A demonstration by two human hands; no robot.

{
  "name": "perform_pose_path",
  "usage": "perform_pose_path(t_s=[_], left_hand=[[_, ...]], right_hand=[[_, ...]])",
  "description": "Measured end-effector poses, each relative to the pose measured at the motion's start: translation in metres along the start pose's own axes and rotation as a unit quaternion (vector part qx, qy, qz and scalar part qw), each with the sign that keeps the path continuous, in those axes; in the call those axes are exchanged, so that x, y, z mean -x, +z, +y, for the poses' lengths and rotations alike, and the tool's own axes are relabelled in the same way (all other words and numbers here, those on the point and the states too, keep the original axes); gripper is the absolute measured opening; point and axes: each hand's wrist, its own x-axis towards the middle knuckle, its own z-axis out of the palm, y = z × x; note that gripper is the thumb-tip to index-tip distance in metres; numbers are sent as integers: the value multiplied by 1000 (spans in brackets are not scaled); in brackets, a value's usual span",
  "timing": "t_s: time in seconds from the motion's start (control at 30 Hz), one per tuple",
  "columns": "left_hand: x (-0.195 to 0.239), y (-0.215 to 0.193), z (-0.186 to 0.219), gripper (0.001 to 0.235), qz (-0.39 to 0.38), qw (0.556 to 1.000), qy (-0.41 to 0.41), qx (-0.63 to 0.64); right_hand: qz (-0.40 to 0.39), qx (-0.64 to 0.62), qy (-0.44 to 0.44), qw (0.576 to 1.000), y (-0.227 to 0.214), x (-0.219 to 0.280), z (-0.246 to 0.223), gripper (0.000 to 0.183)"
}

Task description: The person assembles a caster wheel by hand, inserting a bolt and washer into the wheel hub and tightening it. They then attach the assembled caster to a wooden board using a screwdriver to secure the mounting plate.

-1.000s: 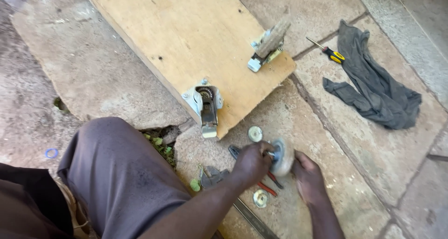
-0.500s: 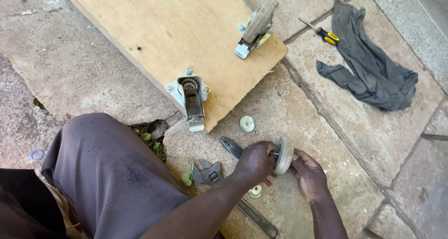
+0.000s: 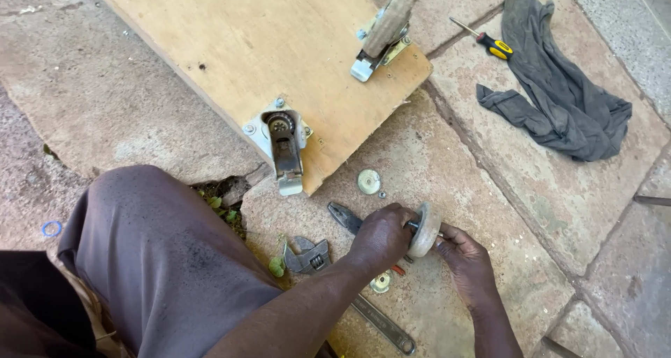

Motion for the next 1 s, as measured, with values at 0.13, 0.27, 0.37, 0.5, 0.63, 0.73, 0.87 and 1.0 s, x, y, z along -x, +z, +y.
perform_pose_path(t_s=[0.13, 0.27, 0.37, 0.5, 0.63, 0.73, 0.87, 1.0], left_hand=[[0, -8, 14, 31, -24, 999, 0, -21], [-5, -23, 32, 28, -80, 994, -41, -58], [-21, -25, 25, 24, -77, 992, -26, -92], [-31, -29, 18, 23, -69, 993, -13, -98], [-10, -42, 29, 13, -92, 992, -27, -85], [-4, -30, 18, 28, -108, 984, -28, -139], [14, -26, 33, 44, -90, 993, -20, -76], [24, -11, 28, 50, -68, 995, -52, -59]], right_hand=[[-7, 32, -9, 999, -4, 1, -7, 37], [-11, 17, 22, 1000, -5, -11, -9, 33], [-32, -15, -4, 999, -6, -31, -3, 37], [-51, -10, -36, 998, -6, -40, -8, 40], [-48, 65, 32, 996, -5, -19, -17, 38], [-32, 10, 31, 999, -9, -22, 10, 44], [-13, -67, 30, 997, -6, -14, 6, 47], [-15, -107, 58, 992, 4, -5, -12, 57]])
